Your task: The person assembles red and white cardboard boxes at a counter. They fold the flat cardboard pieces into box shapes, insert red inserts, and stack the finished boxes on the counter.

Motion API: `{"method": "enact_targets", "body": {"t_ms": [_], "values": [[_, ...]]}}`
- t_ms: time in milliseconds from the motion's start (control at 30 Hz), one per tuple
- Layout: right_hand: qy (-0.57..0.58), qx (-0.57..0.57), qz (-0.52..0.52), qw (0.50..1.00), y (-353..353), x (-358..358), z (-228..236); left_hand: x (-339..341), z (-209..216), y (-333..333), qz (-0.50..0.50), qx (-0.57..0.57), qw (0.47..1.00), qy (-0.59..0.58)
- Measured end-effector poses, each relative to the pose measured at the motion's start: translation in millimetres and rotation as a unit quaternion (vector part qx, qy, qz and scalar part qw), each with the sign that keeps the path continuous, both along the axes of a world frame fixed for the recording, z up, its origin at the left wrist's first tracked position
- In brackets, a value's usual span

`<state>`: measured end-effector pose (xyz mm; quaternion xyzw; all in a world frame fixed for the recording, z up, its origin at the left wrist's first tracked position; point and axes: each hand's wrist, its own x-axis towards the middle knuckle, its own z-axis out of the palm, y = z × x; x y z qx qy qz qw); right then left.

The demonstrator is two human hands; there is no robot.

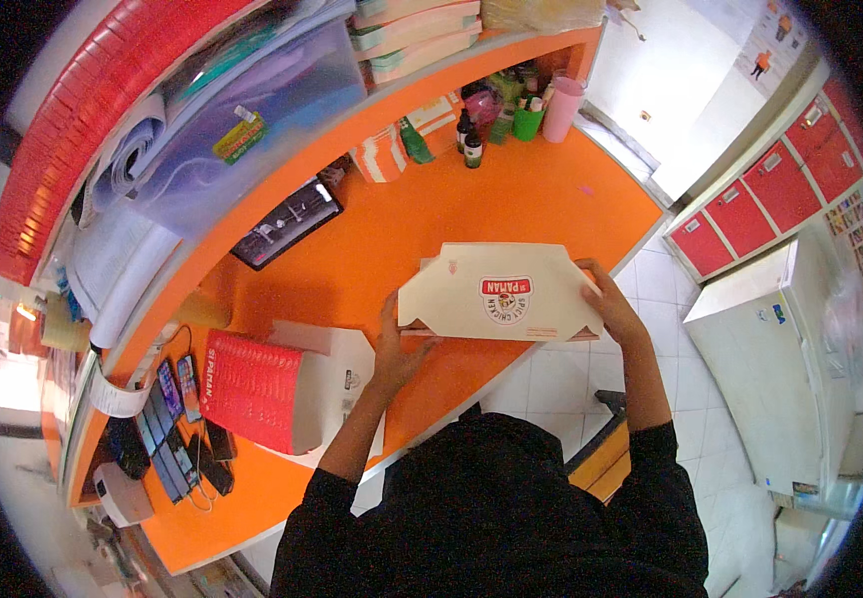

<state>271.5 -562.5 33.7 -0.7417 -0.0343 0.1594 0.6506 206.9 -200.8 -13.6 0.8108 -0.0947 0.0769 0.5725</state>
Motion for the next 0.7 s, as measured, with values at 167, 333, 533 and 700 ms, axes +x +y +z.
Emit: {"method": "enact_targets", "body": {"t_ms": [167,333,533,700], "values": [[-0.157,0.012,0.002,0.988,13.1,-39.2,-2.3,5.9,-2.4,6.6,-0.007,-0.012,0.999,0.05],[-0.068,-0.068,-0.076,0.992,15.5,-25.1,-47.7,26.0,-35.4,5.8,-0.008,-0.004,0.986,0.166],[0.004,-0.126,-0.143,0.982,19.4,-1.7,-106.8,67.9,-49.2,1.8,-0.002,0.197,0.944,0.264],[-0.111,-0.062,-0.321,0.939,70.7,-47.0,-73.3,91.9,-47.5,-7.3,0.2,0.257,0.945,0.027]]}}
